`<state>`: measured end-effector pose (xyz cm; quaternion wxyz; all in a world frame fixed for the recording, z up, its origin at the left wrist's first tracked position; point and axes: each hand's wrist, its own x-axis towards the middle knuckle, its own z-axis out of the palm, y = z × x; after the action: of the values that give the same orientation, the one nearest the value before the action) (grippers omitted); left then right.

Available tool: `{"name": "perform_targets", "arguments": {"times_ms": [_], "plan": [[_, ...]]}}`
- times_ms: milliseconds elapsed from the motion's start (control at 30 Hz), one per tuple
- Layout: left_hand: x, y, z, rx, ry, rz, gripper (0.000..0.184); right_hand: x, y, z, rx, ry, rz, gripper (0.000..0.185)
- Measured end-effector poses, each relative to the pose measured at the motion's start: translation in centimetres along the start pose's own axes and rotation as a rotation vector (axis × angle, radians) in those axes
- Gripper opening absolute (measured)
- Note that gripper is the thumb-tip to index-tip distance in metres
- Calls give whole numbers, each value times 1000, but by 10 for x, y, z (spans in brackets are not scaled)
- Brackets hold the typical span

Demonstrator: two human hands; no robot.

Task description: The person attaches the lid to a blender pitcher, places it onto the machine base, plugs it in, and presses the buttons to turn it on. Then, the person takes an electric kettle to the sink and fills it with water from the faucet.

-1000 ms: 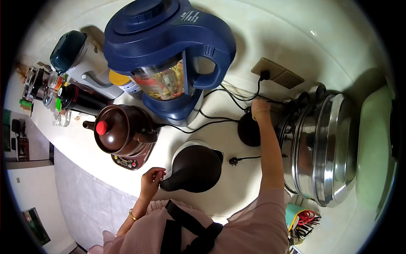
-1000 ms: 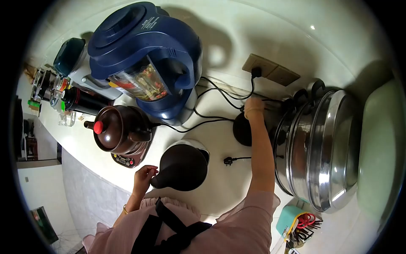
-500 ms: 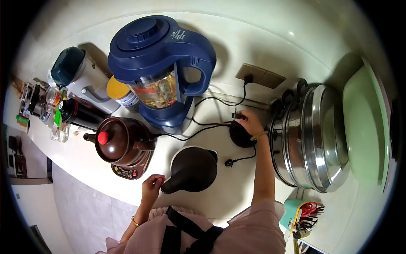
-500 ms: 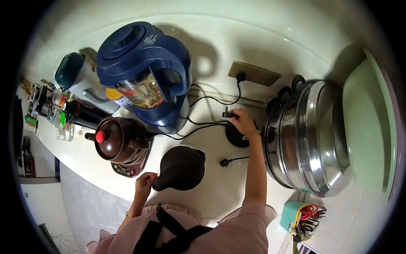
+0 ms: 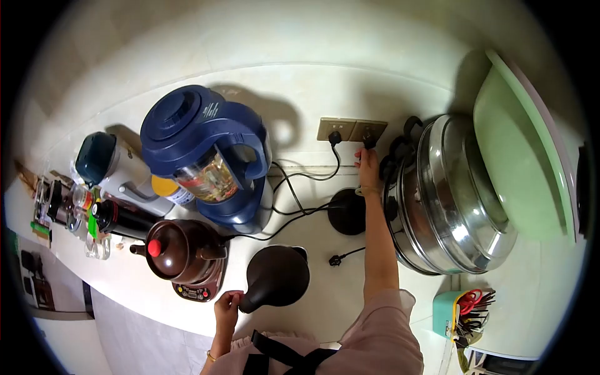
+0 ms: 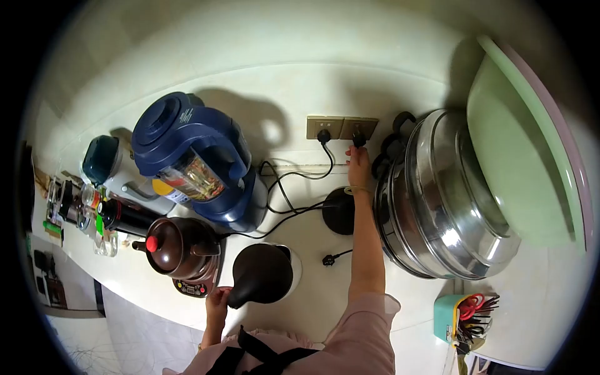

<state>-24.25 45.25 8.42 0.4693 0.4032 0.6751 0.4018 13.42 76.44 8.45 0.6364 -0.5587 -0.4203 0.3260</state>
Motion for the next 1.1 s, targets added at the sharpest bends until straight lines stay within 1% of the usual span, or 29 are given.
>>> {"name": "perform_targets", "arguments": {"times_ms": [33,67,133,167,267,333,367,433,467,533,667,767,867,933,967,1000,1033,1067,1100], "plan": [[0,3,0,23,-5,10,12,4,5,2,-113,39,-28,19],[0,7,0,43,-3,-20,12,7,11,3,-108,44,-28,19],[1,6,2,5,3,-19,12,11,19,4,-293,36,-199,18],[0,6,2,-36,12,-24,12,12,22,5,-291,36,-198,18],[-1,8,3,-28,20,-12,11,11,26,8,-242,62,-222,16],[0,4,2,-28,16,-28,11,12,26,6,-467,67,-273,16],[1,2,1,-31,11,-42,11,13,28,6,-465,65,-273,16],[0,4,2,-32,8,-26,11,12,28,6,-684,139,-293,17],[0,5,2,-33,2,-8,11,11,26,6,-683,137,-294,17],[0,2,1,-29,6,-15,11,8,20,5,-668,162,-167,20],[1,1,1,-25,-5,4,11,2,1,9,-714,137,-148,20],[1,7,2,-25,-12,14,11,1,-6,11,-769,105,-163,24],[2,8,2,1,-23,10,12,5,-2,14,-847,152,-168,29],[3,5,1,-33,-30,-10,12,6,-10,17,-894,131,-64,35],[3,5,1,-65,-38,-29,12,5,-17,21,-896,127,-65,35],[3,6,1,-69,-36,-33,12,5,-25,26,-897,133,76,37],[3,15,2,-4,-44,-28,12,4,-32,30,-897,139,219,39],[3,20,2,61,-54,-23,12,4,-36,32,-905,135,220,39],[4,18,3,56,-56,-28,12,6,-39,33,-942,136,260,40]]}}
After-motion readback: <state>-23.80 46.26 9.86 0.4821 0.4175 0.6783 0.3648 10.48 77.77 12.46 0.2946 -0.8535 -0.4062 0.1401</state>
